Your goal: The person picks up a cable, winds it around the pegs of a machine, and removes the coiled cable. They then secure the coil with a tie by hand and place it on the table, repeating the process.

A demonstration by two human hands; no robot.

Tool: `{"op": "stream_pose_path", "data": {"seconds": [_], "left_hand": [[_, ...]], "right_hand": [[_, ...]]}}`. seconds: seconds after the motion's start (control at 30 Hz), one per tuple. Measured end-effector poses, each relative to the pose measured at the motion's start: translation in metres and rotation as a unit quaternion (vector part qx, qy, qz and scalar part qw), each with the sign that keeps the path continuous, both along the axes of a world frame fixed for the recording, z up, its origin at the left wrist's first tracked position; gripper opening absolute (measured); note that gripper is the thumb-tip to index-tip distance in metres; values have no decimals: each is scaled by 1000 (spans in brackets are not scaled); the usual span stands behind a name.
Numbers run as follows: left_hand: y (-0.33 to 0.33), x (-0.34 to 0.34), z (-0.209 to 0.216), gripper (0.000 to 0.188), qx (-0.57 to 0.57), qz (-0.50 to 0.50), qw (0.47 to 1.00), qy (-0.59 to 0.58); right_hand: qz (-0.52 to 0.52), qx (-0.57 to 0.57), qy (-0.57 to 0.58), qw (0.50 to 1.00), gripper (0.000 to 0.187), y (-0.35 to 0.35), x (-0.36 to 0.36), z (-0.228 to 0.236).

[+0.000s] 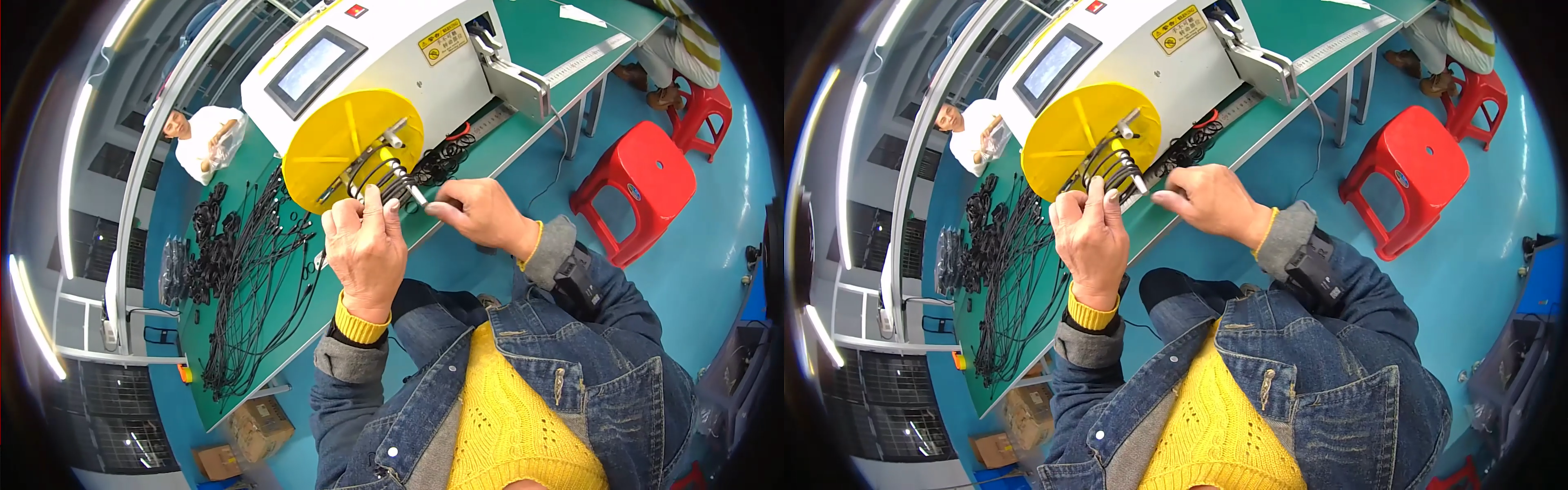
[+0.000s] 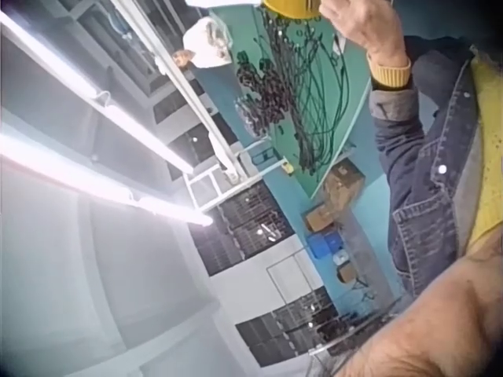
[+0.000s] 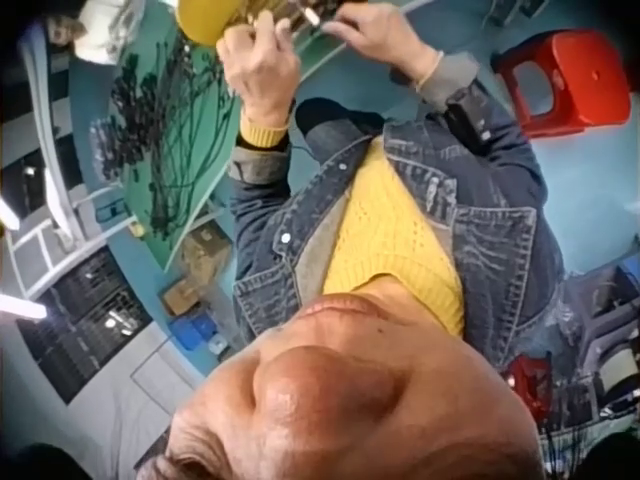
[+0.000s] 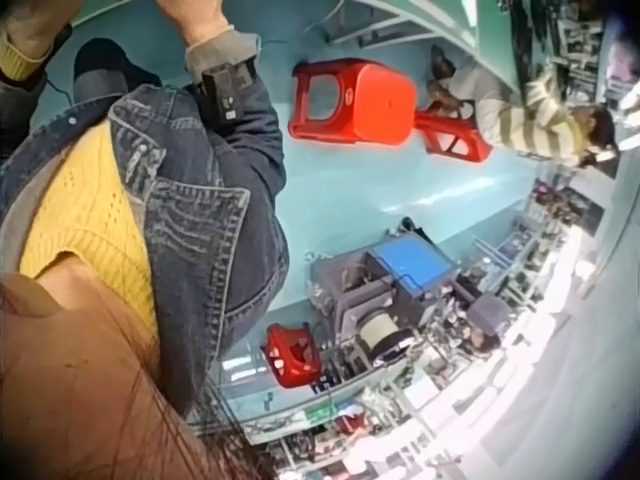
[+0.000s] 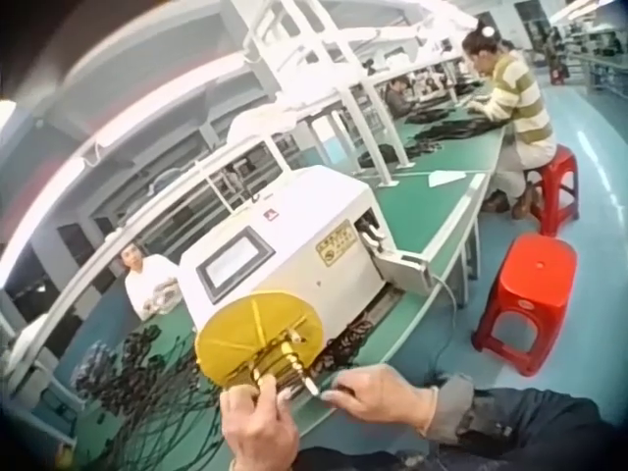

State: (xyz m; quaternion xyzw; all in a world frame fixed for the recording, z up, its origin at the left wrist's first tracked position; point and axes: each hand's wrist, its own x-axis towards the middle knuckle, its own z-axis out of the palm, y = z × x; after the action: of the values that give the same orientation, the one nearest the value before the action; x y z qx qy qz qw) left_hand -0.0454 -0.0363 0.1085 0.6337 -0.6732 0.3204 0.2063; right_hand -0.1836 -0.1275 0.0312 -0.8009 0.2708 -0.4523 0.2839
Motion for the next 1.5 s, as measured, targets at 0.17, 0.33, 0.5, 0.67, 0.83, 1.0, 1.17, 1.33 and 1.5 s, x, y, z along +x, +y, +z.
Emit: {"op": "stream_pose_path", "data": {"seconds": [0.17,0.33,0.5,0.67,0.83,1.0,1.17,1.33,1.5], "left_hand": [[1,0,2,33,76,19,995,68],[-6,24,-5,49,86,-25,990,107],[-11,33,-2,55,178,-105,965,162],[-12,29,-1,57,174,-128,947,238],[-12,26,-4,50,113,-146,955,231],[-9,24,1,32,173,-122,937,279],[-10,16,1,21,166,-135,928,307],[-13,14,1,18,162,-126,933,294],[-7,10,-1,18,149,-123,939,286]], "right_hand": [[24,33,-60,997,31,-14,10,18],[49,-23,-94,994,67,-36,18,20],[163,60,-68,982,84,-49,24,18],[194,68,-96,974,85,-47,26,20],[235,114,-103,960,81,-43,23,23],[184,92,-73,976,68,-13,23,23],[44,-61,-105,992,46,-3,34,24],[24,-43,-80,996,41,-3,37,24],[13,-32,-75,997,38,6,32,21]]}}
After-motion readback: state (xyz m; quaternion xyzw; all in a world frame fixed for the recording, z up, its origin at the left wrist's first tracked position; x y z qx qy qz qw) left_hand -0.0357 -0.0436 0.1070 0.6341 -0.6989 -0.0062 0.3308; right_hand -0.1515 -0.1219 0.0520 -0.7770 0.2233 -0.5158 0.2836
